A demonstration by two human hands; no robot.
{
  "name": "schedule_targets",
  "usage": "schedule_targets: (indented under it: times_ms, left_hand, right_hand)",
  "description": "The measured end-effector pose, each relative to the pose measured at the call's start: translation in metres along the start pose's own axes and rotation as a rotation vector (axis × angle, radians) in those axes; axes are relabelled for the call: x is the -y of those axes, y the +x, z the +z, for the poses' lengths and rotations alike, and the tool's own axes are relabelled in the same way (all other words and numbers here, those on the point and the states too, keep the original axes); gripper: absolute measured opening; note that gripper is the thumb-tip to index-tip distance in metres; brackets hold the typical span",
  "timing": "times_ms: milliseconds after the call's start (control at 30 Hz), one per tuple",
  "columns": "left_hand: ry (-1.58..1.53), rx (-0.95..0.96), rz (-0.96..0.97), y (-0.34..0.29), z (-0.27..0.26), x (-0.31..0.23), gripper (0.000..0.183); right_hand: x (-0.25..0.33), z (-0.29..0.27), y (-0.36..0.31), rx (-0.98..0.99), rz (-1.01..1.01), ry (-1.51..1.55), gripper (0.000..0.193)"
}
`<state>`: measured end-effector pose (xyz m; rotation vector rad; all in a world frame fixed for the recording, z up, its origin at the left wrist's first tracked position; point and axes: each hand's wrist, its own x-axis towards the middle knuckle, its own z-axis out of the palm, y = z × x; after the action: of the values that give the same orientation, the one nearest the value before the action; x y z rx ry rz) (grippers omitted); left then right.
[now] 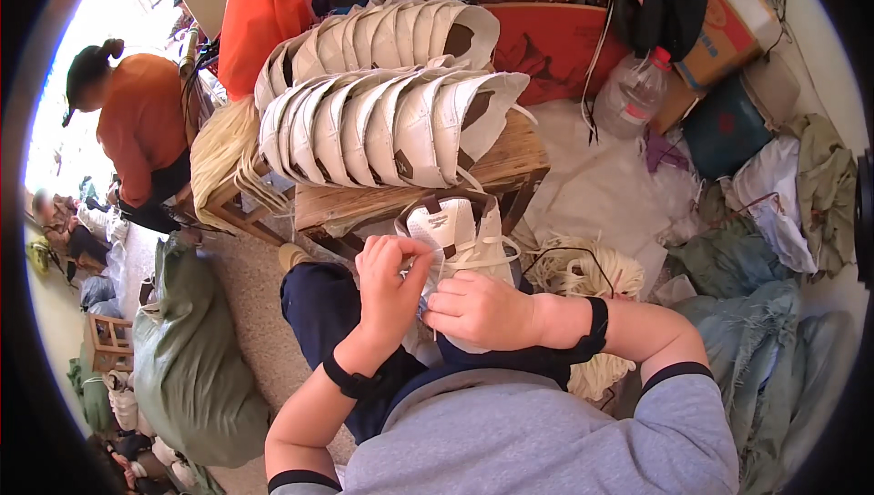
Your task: The recorder is lacing white shoes and organizing bundles of finished shoe uppers.
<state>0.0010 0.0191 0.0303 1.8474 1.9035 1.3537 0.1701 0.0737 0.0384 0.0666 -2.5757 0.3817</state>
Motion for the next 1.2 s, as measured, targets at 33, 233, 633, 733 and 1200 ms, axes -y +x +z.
schedule_targets:
  times_ms: [33,233,633,733,1200]
  left_hand:
    - [0.007,-0.004,-0.002,0.002,0.002,0.0,0.014]
    - [0.134,-0.033,0.059,0.008,0.003,-0.005,0.014]
    - [0.215,-0.032,0.057,0.015,0.01,-0.012,0.015]
    - [0.218,0.009,0.064,0.015,0.008,-0.008,0.017]
    - [-0.162,0.045,-0.211,0.02,0.016,0.0,0.016]
  right_hand:
    - [-0.001,0.0,0.0,-0.002,0.001,0.002,0.011]
    - [-0.004,-0.004,-0.002,0.012,0.022,0.053,0.011]
    - [-0.056,-0.035,-0.008,-0.187,0.637,-0.025,0.009]
    - [-0.06,-0.033,-0.006,-0.11,0.609,-0.03,0.011]
    - [-0.072,-0.032,0.002,0.002,0.624,0.189,0.013]
